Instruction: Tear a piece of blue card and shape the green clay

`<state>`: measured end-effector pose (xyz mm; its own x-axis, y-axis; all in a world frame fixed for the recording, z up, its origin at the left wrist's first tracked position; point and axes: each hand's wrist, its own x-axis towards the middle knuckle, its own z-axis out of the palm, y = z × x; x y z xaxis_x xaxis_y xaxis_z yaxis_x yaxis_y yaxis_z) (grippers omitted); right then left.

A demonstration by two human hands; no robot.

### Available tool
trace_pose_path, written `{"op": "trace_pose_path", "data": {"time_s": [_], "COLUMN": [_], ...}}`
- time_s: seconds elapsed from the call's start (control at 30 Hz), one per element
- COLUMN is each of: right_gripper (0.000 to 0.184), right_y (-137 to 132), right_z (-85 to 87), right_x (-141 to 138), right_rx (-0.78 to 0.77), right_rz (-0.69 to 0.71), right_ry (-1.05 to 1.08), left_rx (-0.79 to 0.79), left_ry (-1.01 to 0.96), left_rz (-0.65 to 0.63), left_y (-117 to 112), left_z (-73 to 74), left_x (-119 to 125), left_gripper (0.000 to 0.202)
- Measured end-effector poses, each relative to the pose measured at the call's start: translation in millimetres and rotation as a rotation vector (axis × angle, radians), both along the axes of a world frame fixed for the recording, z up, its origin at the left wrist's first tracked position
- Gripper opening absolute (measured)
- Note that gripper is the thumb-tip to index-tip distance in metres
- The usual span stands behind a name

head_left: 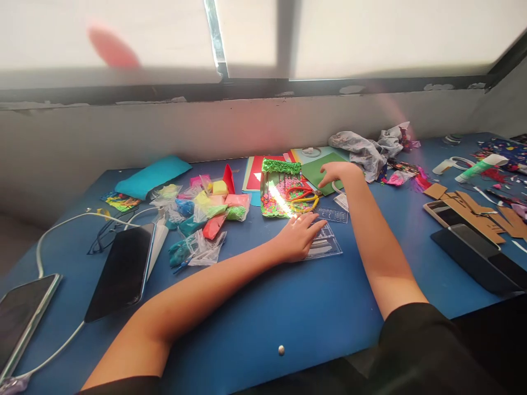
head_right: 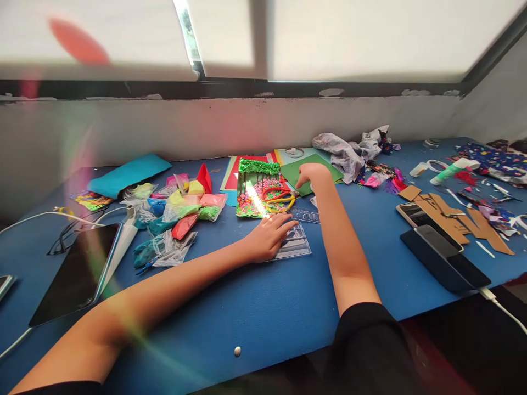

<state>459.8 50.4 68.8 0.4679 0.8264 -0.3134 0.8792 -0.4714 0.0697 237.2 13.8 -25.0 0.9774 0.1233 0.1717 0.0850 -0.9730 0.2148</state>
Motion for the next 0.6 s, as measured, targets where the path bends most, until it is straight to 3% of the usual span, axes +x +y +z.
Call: {"op": "trace_pose_path", "data": {"time_s": [0.17,0.27,0.33,0.4,0.5,0.6], "right_gripper": [0.066,0.061,0.051,0.043,0.034,0.028], "right_y": [9,11,11,11,10,9], "right_z": [-17.1,-19.2,-18.8,-17.7,-15.2,-11.7], "right_x": [-8,-9,-10,-10,-10,-8], "right_rx": [-0.041,-0.048,-0.056,-0.055,-0.026,0.020], "right_rz": [0.043,0.046,0.038,0.024,0.008,-0.009], "right_ry": [0.016,0.003,-0.005,-0.007,-0.006,-0.015], "left_rx": [-0.018,-0.095,-0.212,-0.267,-0.368,-0.474], "left_ry": [-0.180,-0.248,-0.218,-0.190,-0.074,0.060], "left_rz": [0.059,0.288,0.545,0.692,0.828,0.861], "left_y": [1,13,31,55,94,118], "left_z": [6.9,27.9,45.2,59.6,69.5,66.1], "left_x": [0,1,0,-5,-17,-26], "left_gripper": [0.041,0.038,0.041,0.046,0.036,0.022]}}
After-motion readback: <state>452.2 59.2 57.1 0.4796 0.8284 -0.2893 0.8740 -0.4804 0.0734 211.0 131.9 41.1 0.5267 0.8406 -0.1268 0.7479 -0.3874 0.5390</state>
